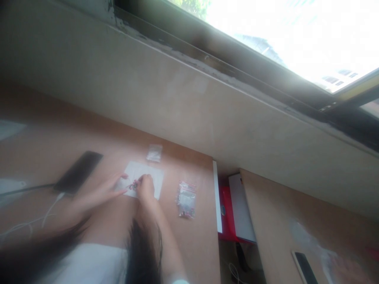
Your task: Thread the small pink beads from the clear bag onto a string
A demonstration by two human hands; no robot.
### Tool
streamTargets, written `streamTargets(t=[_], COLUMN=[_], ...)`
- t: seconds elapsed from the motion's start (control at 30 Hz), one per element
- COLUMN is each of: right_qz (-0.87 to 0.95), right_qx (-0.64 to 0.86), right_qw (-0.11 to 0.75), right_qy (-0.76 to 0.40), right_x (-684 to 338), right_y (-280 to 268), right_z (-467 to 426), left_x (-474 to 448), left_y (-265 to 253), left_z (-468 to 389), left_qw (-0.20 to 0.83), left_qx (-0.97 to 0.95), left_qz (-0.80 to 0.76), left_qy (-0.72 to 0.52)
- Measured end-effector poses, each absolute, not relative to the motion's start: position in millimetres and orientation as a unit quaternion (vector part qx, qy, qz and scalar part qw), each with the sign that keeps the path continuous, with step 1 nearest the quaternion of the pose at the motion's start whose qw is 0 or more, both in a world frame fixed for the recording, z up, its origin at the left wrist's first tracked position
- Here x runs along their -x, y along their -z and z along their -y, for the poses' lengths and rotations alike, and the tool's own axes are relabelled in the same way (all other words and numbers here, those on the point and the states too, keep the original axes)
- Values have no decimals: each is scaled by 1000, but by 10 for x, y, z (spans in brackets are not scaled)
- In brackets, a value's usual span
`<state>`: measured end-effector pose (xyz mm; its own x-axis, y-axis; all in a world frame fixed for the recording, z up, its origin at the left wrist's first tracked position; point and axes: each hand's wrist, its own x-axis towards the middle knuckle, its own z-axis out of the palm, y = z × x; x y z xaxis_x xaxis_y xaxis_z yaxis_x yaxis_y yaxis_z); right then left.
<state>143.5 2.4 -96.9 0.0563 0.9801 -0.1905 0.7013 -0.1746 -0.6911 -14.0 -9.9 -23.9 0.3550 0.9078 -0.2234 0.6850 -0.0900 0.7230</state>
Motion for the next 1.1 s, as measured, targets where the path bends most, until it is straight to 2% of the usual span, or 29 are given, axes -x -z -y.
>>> streamTargets(t=[0.57,0.83,0.97,1.1], right_qz=[612,541,514,559], right_qx=[697,581,631,677], right_qw=[196,336,367,331], right_qy=[-318,-507,-450,-345], right_x=[-1462,-1417,-1466,-1504], right_y=[944,619,675,851], right_z=[20,61,63,22], left_x=[128,96,97,116], left_y=[327,304,254,184], left_z=[102,99,89,93], left_qw=[395,413,418,419], left_qx=[-724,-711,-707,-708], left_qz=[-546,-549,-539,-519], left_qy=[-149,-149,-184,-231])
